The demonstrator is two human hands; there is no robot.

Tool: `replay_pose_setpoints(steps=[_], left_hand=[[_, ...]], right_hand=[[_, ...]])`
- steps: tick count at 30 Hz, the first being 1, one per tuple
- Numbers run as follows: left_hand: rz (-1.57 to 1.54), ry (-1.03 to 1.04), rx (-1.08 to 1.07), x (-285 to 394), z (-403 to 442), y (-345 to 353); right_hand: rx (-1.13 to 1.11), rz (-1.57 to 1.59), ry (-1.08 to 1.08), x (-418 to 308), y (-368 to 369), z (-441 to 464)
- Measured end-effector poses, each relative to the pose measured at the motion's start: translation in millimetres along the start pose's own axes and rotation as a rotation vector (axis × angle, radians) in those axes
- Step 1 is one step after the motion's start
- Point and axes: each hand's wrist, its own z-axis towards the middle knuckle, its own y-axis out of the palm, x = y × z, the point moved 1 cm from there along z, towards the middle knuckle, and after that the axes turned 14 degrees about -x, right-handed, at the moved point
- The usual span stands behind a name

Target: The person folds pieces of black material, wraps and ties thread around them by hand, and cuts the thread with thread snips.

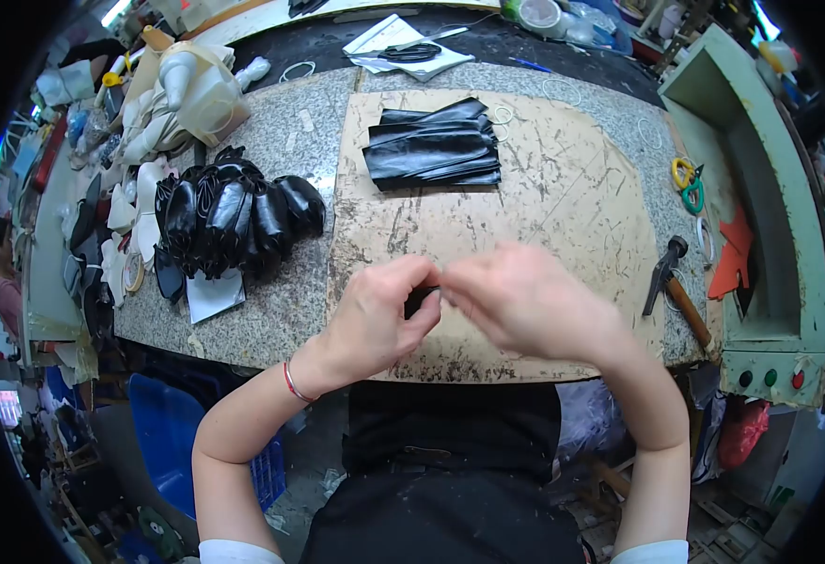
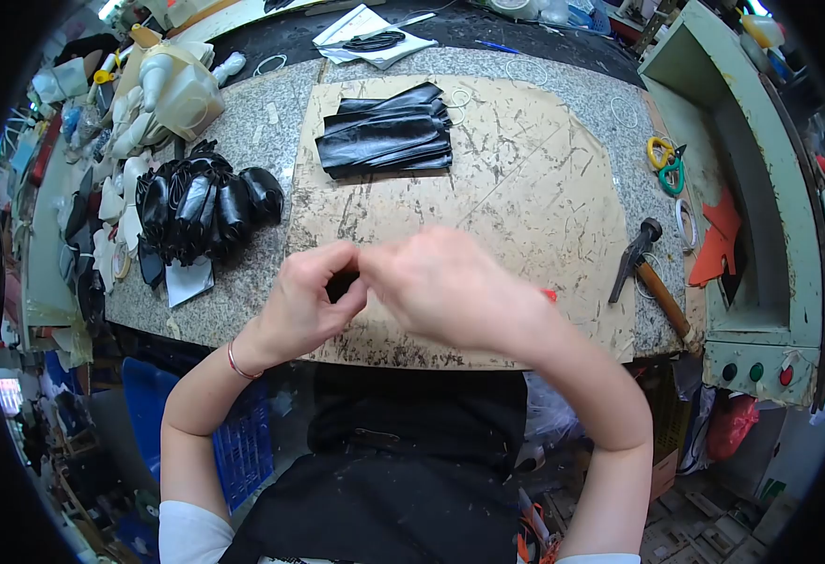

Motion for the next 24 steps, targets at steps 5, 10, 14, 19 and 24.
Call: replay_pose_setpoints(steps=[5, 10, 14, 19, 24], left_hand=[[-0.710, -0.150, -0.031, 0, -5, -13], [-0.163, 0.049, -0.138, 17, -13, 2], [-0.695, -0.170, -0.097, 15, -15, -18], [-0.279, -0.101, -0.086, 23, -17, -14], [-0.150, -0.005, -0.094, 24, -15, -17]], right_hand=[[0.117, 0.198, -0.007, -10, 34, -12], [0.275, 0.243, 0.001, -5, 27, -12], [0.224, 0.259, 0.022, -22, 30, -17], [0.226, 0.199, 0.003, -45, 20, -18], [0.264, 0.328, 0.094, -36, 23, -20]])
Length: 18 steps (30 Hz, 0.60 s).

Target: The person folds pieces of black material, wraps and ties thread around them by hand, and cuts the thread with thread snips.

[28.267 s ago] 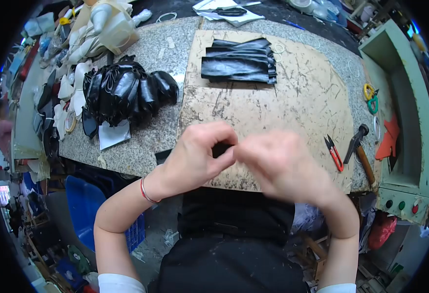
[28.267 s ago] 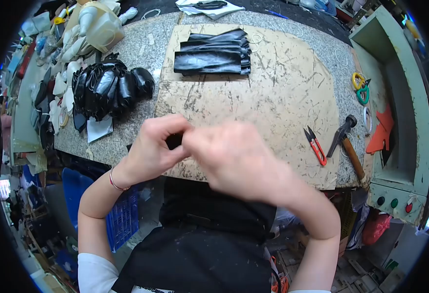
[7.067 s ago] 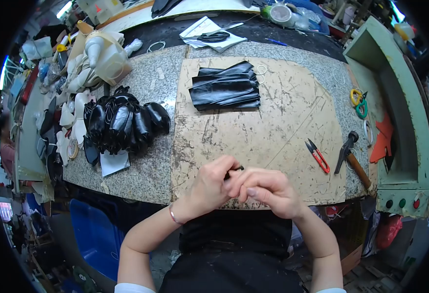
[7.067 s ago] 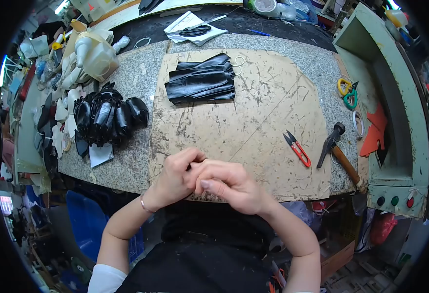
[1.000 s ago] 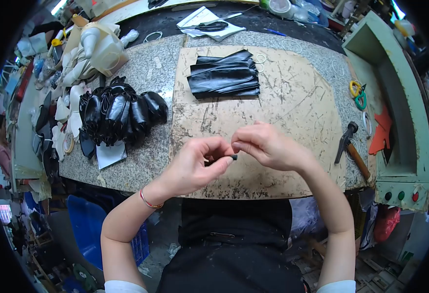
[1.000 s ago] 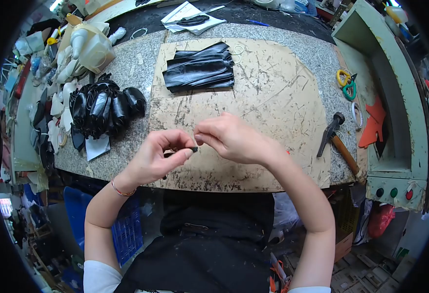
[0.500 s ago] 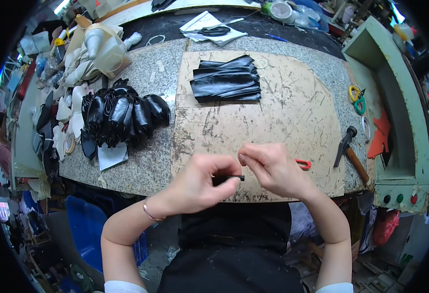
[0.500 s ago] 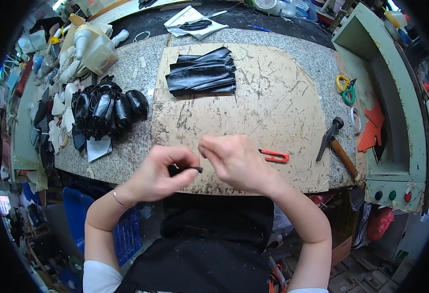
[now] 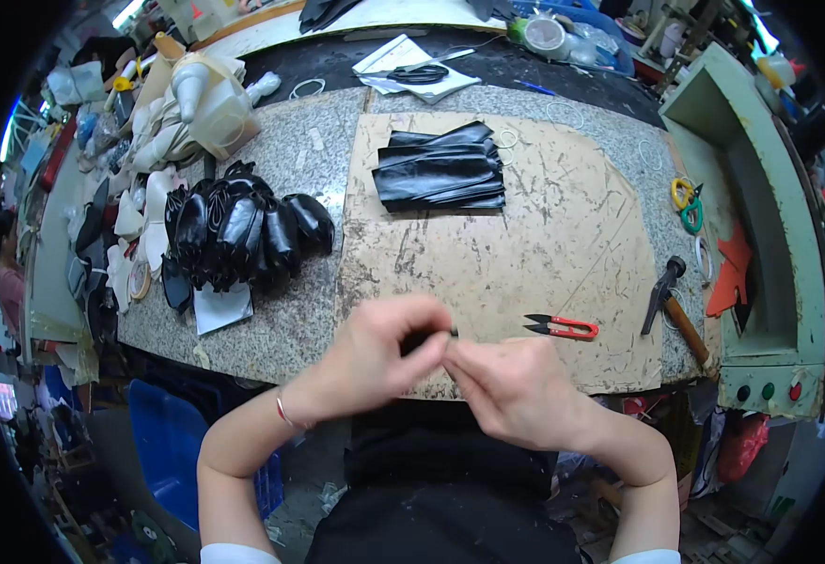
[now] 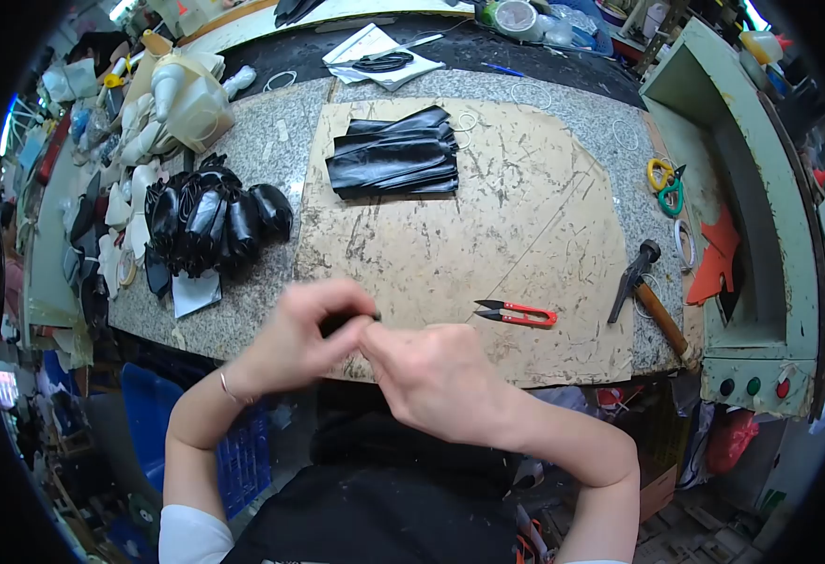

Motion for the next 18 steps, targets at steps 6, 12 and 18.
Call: replay_pose_setpoints(steps=[6, 12, 18], left_hand=[[-0.205, 0.040, -0.102, 9, -4, -12], [-0.384, -0.115, -0.061, 12, -3, -16], [-0.255, 0.024, -0.161, 20, -4, -12]], right_hand=[[-0.029, -0.092, -0.049, -18, -4, -2], [-0.005, -0.046, 0.033, -3, -4, 0], [-0.078, -0.045, 0.052, -11, -1, -8]])
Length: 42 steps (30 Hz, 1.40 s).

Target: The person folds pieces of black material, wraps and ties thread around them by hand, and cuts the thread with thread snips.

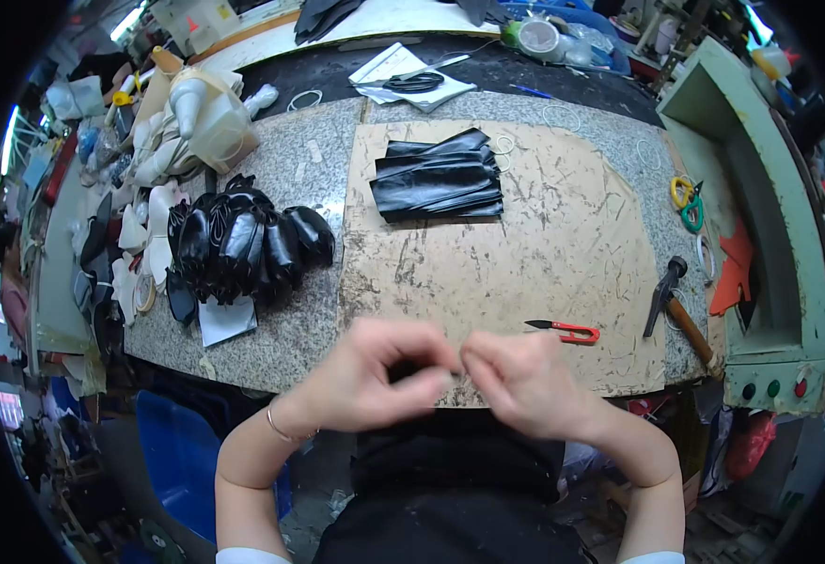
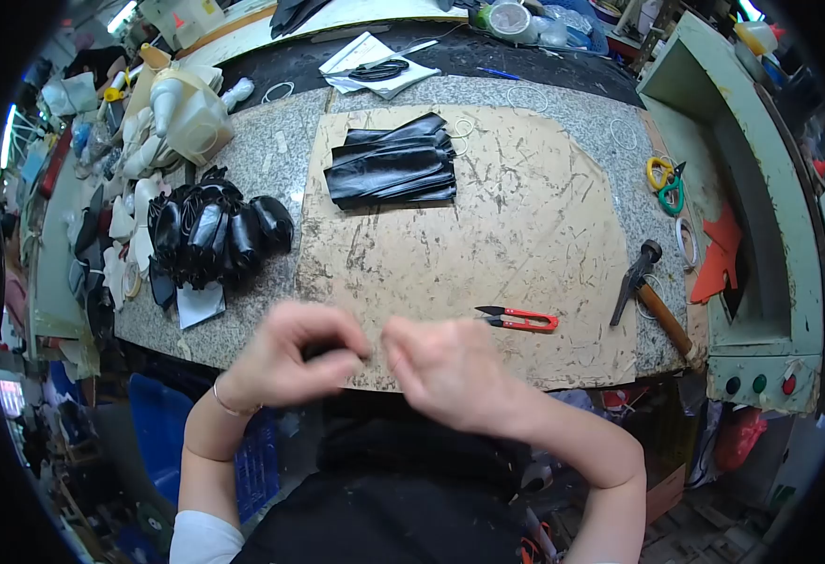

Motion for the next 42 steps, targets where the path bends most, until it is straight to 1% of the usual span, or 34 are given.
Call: replay_pose_setpoints(steps=[1, 3, 4, 6, 7, 8, 9, 12, 13, 15, 17, 18, 21, 22, 25, 26, 28, 29, 30, 31, 32, 34, 35, 36, 37, 39, 42], left_hand=[[0.093, 0.007, -0.094, -9, 4, 8], [0.090, -0.143, 0.204, -24, 7, 7], [-0.337, -0.216, 0.192, -13, 4, -1], [0.007, -0.059, 0.006, -17, 9, 11], [0.146, -0.050, 0.060, -27, 11, 19], [0.286, -0.049, 0.120, -37, 13, 27], [0.203, -0.138, 0.175, -44, 17, 22], [0.297, -0.005, 0.319, -63, 25, 30], [0.352, 0.047, 0.352, -69, 31, 34], [0.352, 0.013, 0.427, -78, 41, 37], [0.303, -0.003, 0.480, -89, 49, 39], [0.240, -0.001, 0.490, -93, 52, 41], [-0.691, -0.166, 0.406, -100, 59, 43], [-0.954, -0.109, 0.326, -104, 61, 42], [-1.131, -0.126, 0.272, -104, 65, 46], [-0.956, -0.198, 0.292, -105, 62, 43], [-0.802, -0.171, 0.428, -101, 47, 37], [-0.721, -0.162, 0.493, -100, 37, 33], [-0.810, -0.100, 0.432, -104, 23, 28], [-0.801, -0.123, 0.461, -98, 15, 27], [-0.768, -0.152, 0.446, -96, 9, 27], [-0.659, -0.226, 0.413, -98, -2, 26], [-0.627, -0.181, 0.437, -97, -3, 28], [-0.592, -0.137, 0.462, -96, -3, 31], [-0.554, -0.090, 0.488, -93, -3, 31], [-0.563, -0.072, 0.503, -90, -5, 31], [-0.576, -0.027, 0.521, -88, -7, 32]], right_hand=[[0.008, -0.017, -0.006, -3, 0, -3], [0.009, -0.047, -0.036, -6, -2, -4], [0.019, -0.064, -0.044, -1, -1, -2], [-0.019, -0.023, 0.036, 15, -2, 1], [-0.052, -0.012, 0.072, 21, -5, 1], [-0.070, -0.055, -0.034, 16, -11, 0], [-0.063, 0.036, -0.114, 14, -13, -1], [0.006, 0.339, -0.328, 35, -7, -1], [-0.007, 0.505, -0.386, 42, -5, 1], [0.025, 0.787, -0.417, 57, 8, 5], [0.115, 1.007, -0.351, 73, 31, 2], [0.155, 0.955, -0.310, 82, 37, -1], [0.272, 0.981, -0.364, 94, 46, -6], [0.256, 0.935, -0.340, 97, 44, -10], [0.267, 0.757, -0.285, 100, 23, -20], [0.331, 0.461, -0.145, 94, 13, -29], [0.463, -0.056, 0.130, 82, 0, -44], [0.484, -0.177, 0.193, 87, 1, -52], [0.503, -0.295, 0.259, 91, 3, -60], [0.467, -0.305, 0.272, 107, 8, -73], [0.435, -0.316, 0.287, 116, 12, -81], [0.436, -0.153, 0.272, 113, 13, -78], [0.433, -0.070, 0.259, 109, 17, -73], [0.461, 0.149, 0.288, 103, 25, -64], [0.417, 0.162, 0.287, 93, 29, -51], [0.332, 0.183, 0.287, 71, 24, -27], [0.237, -0.054, 0.159, 49, 17, -4]])
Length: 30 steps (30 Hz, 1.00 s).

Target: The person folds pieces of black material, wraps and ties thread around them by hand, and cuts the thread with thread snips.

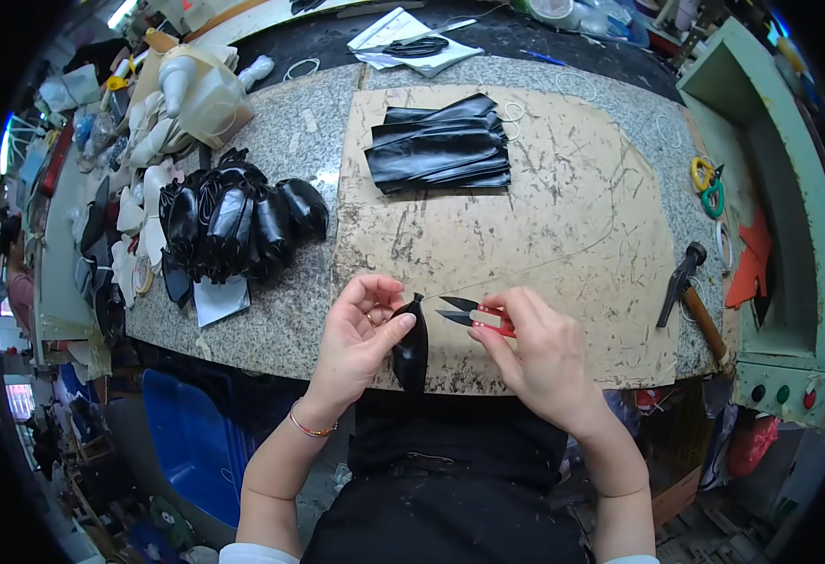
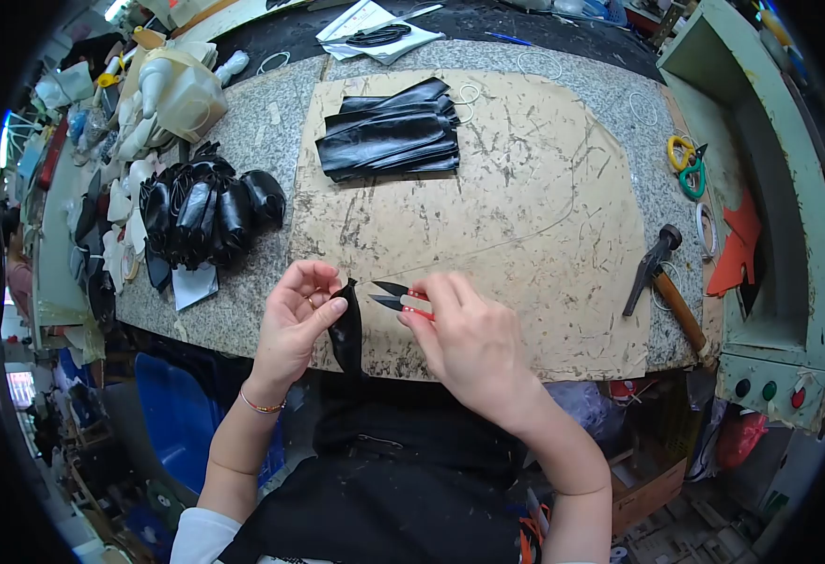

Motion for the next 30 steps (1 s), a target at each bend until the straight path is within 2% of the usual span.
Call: replay_pose_setpoints(steps=[4, 7, 9, 12, 15, 16, 17, 19, 20, 21, 23, 25, 28, 29, 30], left_hand=[[0.029, 0.002, -0.011, 1, -2, 1], [0.019, 0.000, -0.021, 1, 0, 2], [0.010, -0.013, -0.020, 2, -2, -2], [0.321, 0.067, 0.139, 53, -9, -33], [0.694, 0.253, 0.418, 120, -6, -109], [0.835, 0.246, 0.444, 141, 1, -142], [1.052, 0.255, 0.501, 156, 9, -166], [1.756, 0.336, 0.718, 164, 22, -183], [1.845, 0.426, 0.768, 161, 25, -177], [1.706, 0.477, 0.660, 157, 28, -162], [1.461, 0.435, 0.453, 121, 33, -130], [1.334, 0.389, 0.305, 82, 38, -97], [1.223, 0.352, 0.214, 49, 48, -71], [1.202, 0.375, 0.191, 45, 53, -67], [1.227, 0.389, 0.177, 45, 58, -61]], right_hand=[[-0.095, -0.130, -0.010, -13, -1, 13], [-0.067, -0.166, -0.083, -14, 4, 19], [-0.063, -0.120, 0.011, -11, -3, 12], [0.018, -0.110, 0.159, 11, -18, -6], [0.158, -0.008, 0.125, 15, -25, -18], [0.218, 0.048, 0.076, 15, -28, -22], [0.177, 0.572, -0.067, 0, -29, -27], [0.059, 1.213, -0.294, -16, -26, -34], [-0.021, 1.409, -0.399, -23, -25, -36], [-0.109, 1.568, -0.494, -34, -27, -37], [-0.269, 1.803, -0.614, -57, -39, -34], [-0.590, 1.995, -0.684, -84, -56, -27], [-0.637, 2.194, -0.742, -101, -59, -36], [-0.704, 2.163, -0.650, -101, -68, -36], [-0.693, 2.186, -0.667, -100, -68, -37]])
